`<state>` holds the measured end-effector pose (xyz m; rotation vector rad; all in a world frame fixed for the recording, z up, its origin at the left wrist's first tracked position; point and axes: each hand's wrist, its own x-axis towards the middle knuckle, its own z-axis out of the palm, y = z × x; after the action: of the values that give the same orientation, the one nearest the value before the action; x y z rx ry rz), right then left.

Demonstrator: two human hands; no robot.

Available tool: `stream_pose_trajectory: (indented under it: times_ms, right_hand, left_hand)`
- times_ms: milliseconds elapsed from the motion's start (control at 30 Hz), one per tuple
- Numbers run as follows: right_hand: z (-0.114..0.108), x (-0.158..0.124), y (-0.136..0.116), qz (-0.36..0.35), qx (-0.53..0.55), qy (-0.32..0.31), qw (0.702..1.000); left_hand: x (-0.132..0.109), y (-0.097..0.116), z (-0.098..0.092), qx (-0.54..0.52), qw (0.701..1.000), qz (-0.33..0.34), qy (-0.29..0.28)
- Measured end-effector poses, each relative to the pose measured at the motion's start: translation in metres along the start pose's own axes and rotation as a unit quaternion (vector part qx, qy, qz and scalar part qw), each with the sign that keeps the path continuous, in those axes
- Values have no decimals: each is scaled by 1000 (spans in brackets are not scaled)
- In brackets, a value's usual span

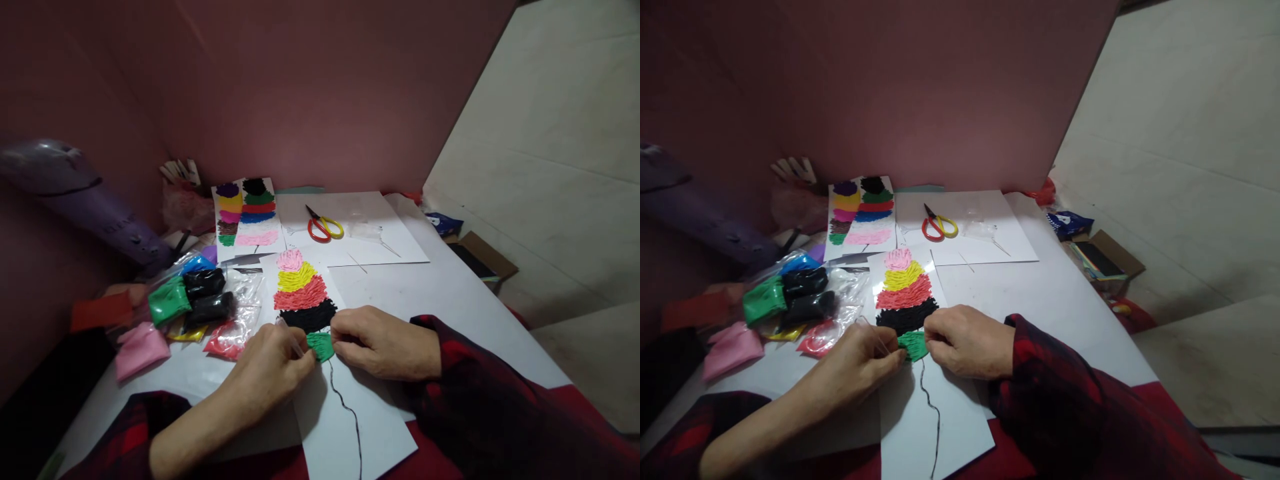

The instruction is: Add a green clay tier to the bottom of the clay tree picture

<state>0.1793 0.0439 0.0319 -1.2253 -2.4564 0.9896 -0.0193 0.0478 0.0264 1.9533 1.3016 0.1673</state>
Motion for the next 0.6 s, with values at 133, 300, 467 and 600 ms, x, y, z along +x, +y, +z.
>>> stream_pose_trajectory:
  times_ms: [133, 300, 467, 600]
  right_hand:
    - [0, 0, 1, -1, -2, 4, 1000]
    - [1, 0, 1, -2, 1, 8, 1000]
    - [1, 0, 0, 3, 2, 6, 1000]
    - [0, 0, -1, 6, 2, -1, 1000]
  left_hand:
    - [0, 0, -2, 25, 1000, -3, -7]
    - [-1, -1, -7, 29, 999, -23, -14]
    - [-2, -4, -10, 34, 999, -38, -10]
    - [-2, -8, -13, 45, 998, -47, -5]
